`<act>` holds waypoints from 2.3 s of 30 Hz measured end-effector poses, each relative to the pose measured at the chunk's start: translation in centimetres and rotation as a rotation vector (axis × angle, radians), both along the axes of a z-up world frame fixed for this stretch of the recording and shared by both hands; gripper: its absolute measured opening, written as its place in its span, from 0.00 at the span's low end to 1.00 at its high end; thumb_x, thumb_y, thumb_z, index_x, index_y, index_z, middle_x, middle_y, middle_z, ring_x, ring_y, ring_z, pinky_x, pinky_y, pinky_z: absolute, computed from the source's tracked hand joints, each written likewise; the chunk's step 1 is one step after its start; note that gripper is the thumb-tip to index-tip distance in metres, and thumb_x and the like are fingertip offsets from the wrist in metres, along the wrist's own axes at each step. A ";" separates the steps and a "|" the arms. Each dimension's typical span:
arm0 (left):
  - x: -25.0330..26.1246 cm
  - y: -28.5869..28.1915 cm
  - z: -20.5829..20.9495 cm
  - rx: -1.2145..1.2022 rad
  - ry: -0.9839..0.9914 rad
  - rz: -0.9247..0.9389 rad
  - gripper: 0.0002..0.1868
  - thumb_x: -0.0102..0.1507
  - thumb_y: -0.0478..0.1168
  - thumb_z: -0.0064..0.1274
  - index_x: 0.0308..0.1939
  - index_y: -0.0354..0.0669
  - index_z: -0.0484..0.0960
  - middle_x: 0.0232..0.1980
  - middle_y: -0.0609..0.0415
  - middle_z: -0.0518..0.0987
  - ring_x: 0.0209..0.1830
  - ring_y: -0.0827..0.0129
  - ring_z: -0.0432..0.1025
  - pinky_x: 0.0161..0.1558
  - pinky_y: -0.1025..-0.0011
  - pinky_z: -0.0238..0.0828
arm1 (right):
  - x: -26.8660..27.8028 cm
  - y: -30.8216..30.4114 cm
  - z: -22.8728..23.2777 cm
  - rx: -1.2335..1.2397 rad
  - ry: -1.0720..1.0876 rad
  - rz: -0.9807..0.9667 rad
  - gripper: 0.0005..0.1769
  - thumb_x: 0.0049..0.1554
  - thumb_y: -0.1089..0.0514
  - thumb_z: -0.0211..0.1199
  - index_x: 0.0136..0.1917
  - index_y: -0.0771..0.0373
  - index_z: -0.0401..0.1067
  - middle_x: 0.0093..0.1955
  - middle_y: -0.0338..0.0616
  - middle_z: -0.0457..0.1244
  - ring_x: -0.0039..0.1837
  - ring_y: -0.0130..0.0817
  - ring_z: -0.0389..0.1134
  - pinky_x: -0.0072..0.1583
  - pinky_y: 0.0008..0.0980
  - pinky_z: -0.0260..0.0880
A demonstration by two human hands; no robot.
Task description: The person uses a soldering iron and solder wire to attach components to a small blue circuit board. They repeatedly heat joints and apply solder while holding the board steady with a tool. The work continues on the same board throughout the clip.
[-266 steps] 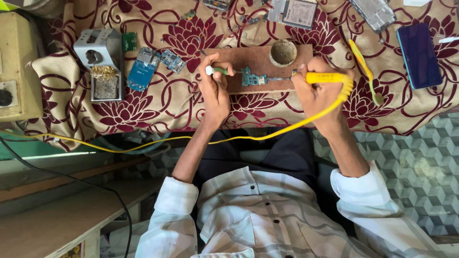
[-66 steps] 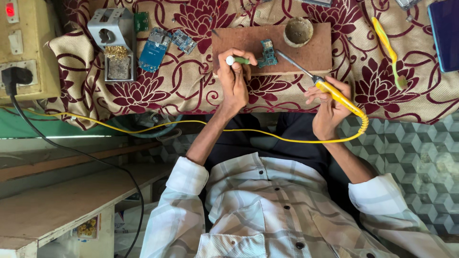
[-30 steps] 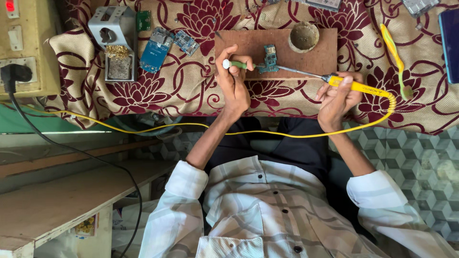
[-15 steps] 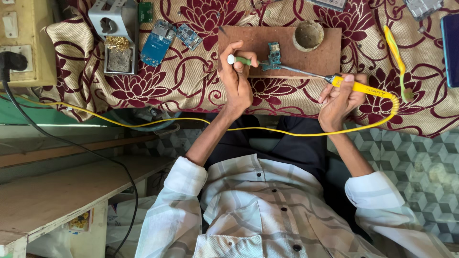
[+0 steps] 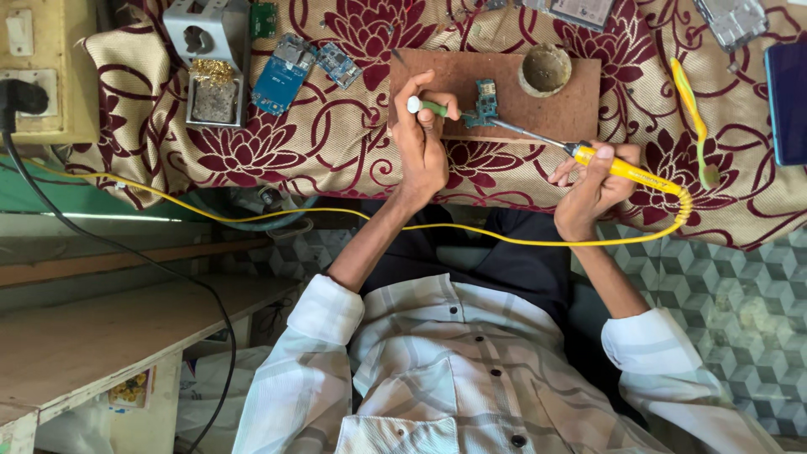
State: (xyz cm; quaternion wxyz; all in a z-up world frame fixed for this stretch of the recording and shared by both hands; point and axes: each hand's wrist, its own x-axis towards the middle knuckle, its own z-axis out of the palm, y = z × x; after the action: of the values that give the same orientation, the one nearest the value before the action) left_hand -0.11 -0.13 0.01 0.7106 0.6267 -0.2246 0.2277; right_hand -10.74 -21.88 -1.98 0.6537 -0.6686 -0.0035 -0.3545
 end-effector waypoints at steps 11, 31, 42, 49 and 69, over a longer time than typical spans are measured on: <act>-0.2 0.2 0.3 0.001 0.021 -0.033 0.23 0.73 0.26 0.28 0.71 0.38 0.61 0.39 0.52 0.78 0.33 0.76 0.65 0.33 0.77 0.61 | 1.1 -1.8 -1.0 0.362 -0.014 0.016 0.15 0.74 0.47 0.47 0.56 0.63 0.57 0.32 0.45 0.55 0.30 0.35 0.60 0.32 0.27 0.59; -0.1 0.1 -0.1 0.057 0.036 0.022 0.20 0.76 0.29 0.29 0.71 0.40 0.63 0.39 0.54 0.81 0.26 0.79 0.64 0.31 0.77 0.58 | 0.8 -1.0 -0.7 0.108 0.022 0.003 0.16 0.78 0.51 0.45 0.54 0.66 0.55 0.33 0.49 0.57 0.30 0.34 0.63 0.36 0.26 0.61; -0.5 0.2 0.5 0.055 0.002 0.023 0.19 0.79 0.33 0.29 0.74 0.41 0.62 0.39 0.54 0.80 0.29 0.78 0.69 0.32 0.77 0.64 | -0.1 -0.4 1.0 -0.098 -0.031 -0.002 0.11 0.77 0.60 0.52 0.55 0.67 0.54 0.34 0.47 0.57 0.33 0.31 0.62 0.41 0.31 0.72; 0.0 0.1 0.0 0.080 0.036 0.017 0.21 0.79 0.43 0.29 0.74 0.39 0.60 0.38 0.54 0.82 0.27 0.79 0.66 0.31 0.76 0.62 | -1.0 0.4 2.8 -0.364 -0.014 0.026 0.12 0.78 0.59 0.50 0.55 0.68 0.54 0.34 0.48 0.60 0.36 0.32 0.66 0.49 0.31 0.72; -0.2 0.1 0.8 -0.033 0.052 -0.021 0.18 0.80 0.42 0.30 0.70 0.37 0.62 0.42 0.53 0.79 0.29 0.78 0.64 0.32 0.77 0.60 | 3.4 -3.8 6.7 -0.347 0.011 -0.023 0.10 0.78 0.59 0.55 0.57 0.70 0.63 0.39 0.48 0.64 0.38 0.28 0.68 0.43 0.24 0.66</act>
State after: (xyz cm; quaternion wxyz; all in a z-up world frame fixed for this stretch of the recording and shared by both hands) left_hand -0.34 -0.08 0.82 0.7288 0.6183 -0.2086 0.2076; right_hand -7.37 -25.63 4.71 0.5242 -0.7734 -0.0533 -0.3524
